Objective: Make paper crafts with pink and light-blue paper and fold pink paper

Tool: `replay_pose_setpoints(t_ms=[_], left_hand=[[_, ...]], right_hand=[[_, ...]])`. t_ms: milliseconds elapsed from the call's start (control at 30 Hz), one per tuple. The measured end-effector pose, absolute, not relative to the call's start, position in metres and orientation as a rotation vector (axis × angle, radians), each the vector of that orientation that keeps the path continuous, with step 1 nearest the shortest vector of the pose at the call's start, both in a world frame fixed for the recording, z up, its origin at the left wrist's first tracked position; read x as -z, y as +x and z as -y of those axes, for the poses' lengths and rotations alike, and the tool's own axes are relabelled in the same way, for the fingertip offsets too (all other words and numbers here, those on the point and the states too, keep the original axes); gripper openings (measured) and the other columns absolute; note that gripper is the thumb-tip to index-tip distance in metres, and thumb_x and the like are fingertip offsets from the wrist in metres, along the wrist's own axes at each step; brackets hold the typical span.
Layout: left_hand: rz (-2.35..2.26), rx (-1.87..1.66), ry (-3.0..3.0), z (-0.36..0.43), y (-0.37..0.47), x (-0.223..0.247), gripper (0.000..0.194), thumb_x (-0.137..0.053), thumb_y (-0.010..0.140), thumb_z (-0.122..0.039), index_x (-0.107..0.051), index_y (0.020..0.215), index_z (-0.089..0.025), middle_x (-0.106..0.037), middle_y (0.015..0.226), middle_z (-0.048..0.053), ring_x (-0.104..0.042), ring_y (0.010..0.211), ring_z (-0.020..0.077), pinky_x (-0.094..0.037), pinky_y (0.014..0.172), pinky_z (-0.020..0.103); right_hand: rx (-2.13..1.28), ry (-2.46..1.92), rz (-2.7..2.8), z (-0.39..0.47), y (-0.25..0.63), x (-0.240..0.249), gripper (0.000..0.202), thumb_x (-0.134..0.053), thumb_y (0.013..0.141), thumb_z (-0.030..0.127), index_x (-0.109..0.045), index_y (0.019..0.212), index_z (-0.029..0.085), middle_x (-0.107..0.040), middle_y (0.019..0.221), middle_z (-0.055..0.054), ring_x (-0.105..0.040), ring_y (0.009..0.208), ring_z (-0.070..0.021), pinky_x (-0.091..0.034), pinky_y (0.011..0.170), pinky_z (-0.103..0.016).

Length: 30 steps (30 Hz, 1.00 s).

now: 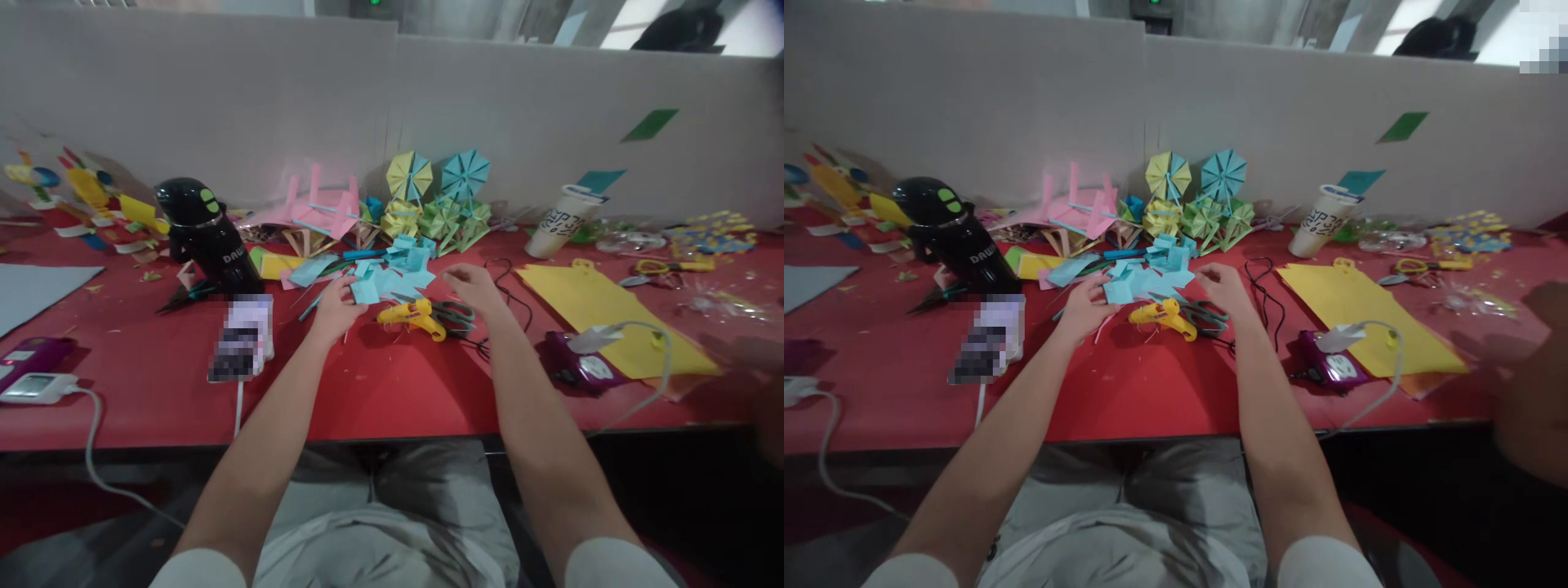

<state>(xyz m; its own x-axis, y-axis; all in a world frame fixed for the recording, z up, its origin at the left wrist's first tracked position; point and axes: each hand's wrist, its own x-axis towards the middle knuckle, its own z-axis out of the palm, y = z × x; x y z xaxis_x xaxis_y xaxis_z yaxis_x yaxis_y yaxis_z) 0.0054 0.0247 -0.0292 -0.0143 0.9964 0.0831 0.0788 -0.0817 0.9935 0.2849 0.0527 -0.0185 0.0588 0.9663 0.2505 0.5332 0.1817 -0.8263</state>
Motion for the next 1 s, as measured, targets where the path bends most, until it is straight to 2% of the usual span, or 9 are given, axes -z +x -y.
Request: replay_pose_setpoints(t_ms=[100,200,333,433,567,900,1000], left_hand=[[-1.237,-1.236,1.315,-0.026,0.005,0.031,0.059,-0.075,0.061,-0.003,-0.058,0.116,-0.013,-0.070,0.106,0.011,-0.070,0.092,0.0204,-0.055,0.092,0.041],[-1.256,-1.247,1.337,-0.027,0.005,0.033,0.059,-0.075,0.061,-0.004,-0.059,0.117,-0.013,-0.069,0.106,0.011,-0.070,0.092,0.0206,-0.055,0.092,0.042],[-1.253,-1.254,1.349,-0.028,0.005,0.034,0.058,-0.075,0.060,-0.004,-0.059,0.115,-0.013,-0.069,0.106,0.012,-0.069,0.096,0.0218,-0.054,0.093,0.042],[-1.258,-1.226,1.317,-0.027,0.006,0.033,0.058,-0.072,0.059,-0.002,-0.058,0.115,-0.013,-0.069,0.105,0.011,-0.069,0.094,0.0215,-0.054,0.093,0.042],[-1.265,-1.196,1.293,-0.026,0.005,0.031,0.059,-0.072,0.059,0.000,-0.056,0.115,-0.013,-0.069,0.106,0.012,-0.070,0.093,0.0212,-0.054,0.092,0.041],[-1.310,-1.210,1.324,-0.027,0.007,0.033,0.058,-0.072,0.063,0.001,-0.057,0.118,-0.010,-0.068,0.113,0.016,-0.069,0.098,0.0222,-0.055,0.092,0.040],[-1.337,-1.219,1.336,-0.027,0.006,0.033,0.057,-0.072,0.063,0.002,-0.058,0.117,-0.009,-0.068,0.114,0.017,-0.068,0.102,0.0241,-0.054,0.093,0.041]], right_hand=[[-0.542,-1.506,1.661,-0.078,0.278,0.027,0.017,-0.064,0.074,0.027,-0.071,0.084,0.014,-0.074,0.090,-0.011,-0.066,0.086,-0.0226,-0.052,0.086,-0.040],[-0.588,-1.461,1.649,-0.095,0.261,0.025,0.014,-0.066,0.072,0.023,-0.070,0.082,0.013,-0.073,0.088,-0.011,-0.067,0.083,-0.0215,-0.053,0.082,-0.037],[-0.759,-1.216,1.900,-0.111,0.227,0.012,0.020,-0.069,0.074,0.025,-0.073,0.091,0.015,-0.073,0.097,-0.009,-0.066,0.084,-0.0183,-0.053,0.082,-0.033],[-0.797,-1.118,2.166,-0.125,0.202,0.003,0.027,-0.067,0.074,0.018,-0.074,0.100,0.018,-0.072,0.107,-0.008,-0.065,0.089,-0.0167,-0.051,0.087,-0.032],[-0.767,-1.076,2.399,-0.145,0.183,-0.001,0.025,-0.066,0.070,0.009,-0.078,0.089,0.019,-0.073,0.104,-0.007,-0.064,0.095,-0.0173,-0.047,0.092,-0.031],[-0.905,-1.199,2.179,-0.151,0.194,0.017,0.019,-0.067,0.075,0.023,-0.079,0.088,0.017,-0.077,0.088,-0.004,-0.065,0.080,-0.0159,-0.048,0.079,-0.027],[-0.880,-1.286,1.988,-0.146,0.211,0.019,0.019,-0.070,0.073,0.031,-0.079,0.080,0.016,-0.073,0.074,-0.002,-0.062,0.071,-0.0154,-0.048,0.072,-0.027]])
